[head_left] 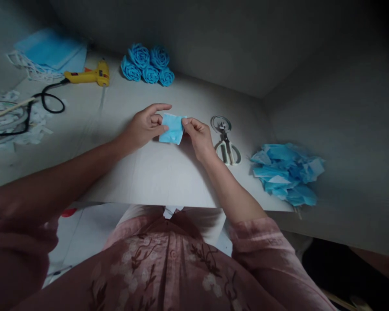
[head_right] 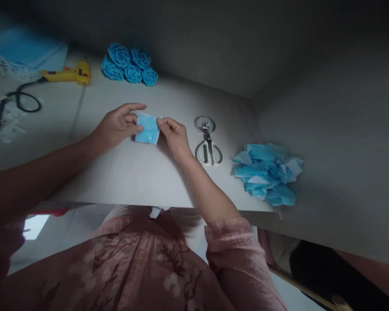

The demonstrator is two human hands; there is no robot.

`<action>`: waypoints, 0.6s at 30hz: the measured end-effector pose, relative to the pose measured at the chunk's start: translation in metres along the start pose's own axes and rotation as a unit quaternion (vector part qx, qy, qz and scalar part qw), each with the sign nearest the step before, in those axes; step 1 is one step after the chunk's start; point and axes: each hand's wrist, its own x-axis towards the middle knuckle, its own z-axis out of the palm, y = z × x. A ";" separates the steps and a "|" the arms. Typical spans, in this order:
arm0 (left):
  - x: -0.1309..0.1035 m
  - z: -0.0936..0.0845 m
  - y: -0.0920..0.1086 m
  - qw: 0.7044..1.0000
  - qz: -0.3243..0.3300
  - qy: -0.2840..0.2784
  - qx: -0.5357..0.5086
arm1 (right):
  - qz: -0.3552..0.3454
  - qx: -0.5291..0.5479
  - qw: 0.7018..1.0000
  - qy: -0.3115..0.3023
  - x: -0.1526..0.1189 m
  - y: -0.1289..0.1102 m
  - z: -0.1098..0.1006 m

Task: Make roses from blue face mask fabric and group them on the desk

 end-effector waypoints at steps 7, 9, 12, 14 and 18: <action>0.000 0.000 0.005 1.000 0.004 0.017 -0.002 | -0.005 -0.001 1.000 -0.018 -0.001 0.001 0.001; 0.000 -0.001 0.007 1.000 0.001 0.022 0.004 | -0.004 0.003 1.000 -0.024 -0.002 0.001 0.002; 0.000 -0.003 0.006 0.999 -0.006 0.032 0.012 | 0.016 0.019 0.999 -0.029 -0.003 -0.001 0.004; 0.001 -0.005 0.004 0.999 -0.011 0.040 0.010 | 0.046 0.027 0.998 -0.023 -0.003 -0.004 0.005; 0.002 -0.006 0.002 0.999 -0.015 0.042 -0.004 | 0.077 0.026 0.996 -0.030 -0.004 -0.007 0.007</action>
